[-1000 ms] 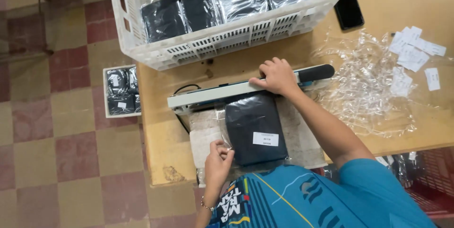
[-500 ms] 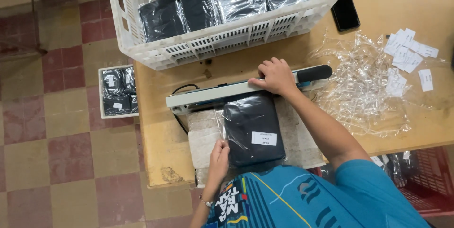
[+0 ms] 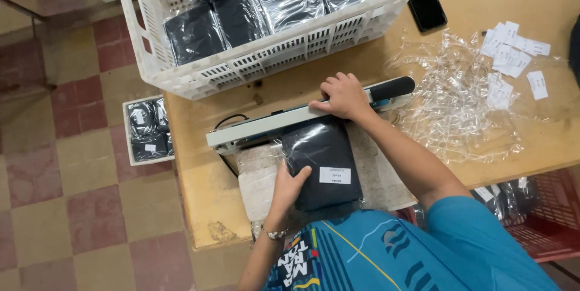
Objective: Sealing black plastic bags using a manual heat sealer on a workbench
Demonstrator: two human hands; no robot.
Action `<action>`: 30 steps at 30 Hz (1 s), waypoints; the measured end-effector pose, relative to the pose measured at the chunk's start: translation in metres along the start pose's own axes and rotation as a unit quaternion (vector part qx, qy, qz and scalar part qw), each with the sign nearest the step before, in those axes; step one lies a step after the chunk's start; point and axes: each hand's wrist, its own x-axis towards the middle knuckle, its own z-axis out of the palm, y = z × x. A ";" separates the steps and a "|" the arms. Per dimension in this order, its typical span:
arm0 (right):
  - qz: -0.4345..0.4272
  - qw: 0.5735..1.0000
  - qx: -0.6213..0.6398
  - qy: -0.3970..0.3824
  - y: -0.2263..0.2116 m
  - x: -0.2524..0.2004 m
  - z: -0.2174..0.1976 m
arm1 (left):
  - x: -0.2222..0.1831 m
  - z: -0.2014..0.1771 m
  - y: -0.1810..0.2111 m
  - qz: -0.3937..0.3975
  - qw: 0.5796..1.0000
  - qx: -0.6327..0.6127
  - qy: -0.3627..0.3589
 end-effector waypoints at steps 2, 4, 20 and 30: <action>-0.002 1.000 0.001 0.000 -0.001 0.000 0.001 | 0.004 0.006 -0.009 0.010 0.998 -0.060 0.011; 0.001 1.000 -0.005 0.002 -0.001 0.000 0.002 | 0.002 0.010 -0.006 0.020 0.994 -0.106 0.023; -0.036 0.999 -0.009 -0.028 0.001 -0.001 -0.009 | 0.015 0.007 -0.012 0.020 0.988 -0.146 0.044; -0.034 0.999 -0.022 -0.012 0.006 -0.006 -0.002 | 0.012 0.008 -0.003 0.022 0.989 -0.144 0.030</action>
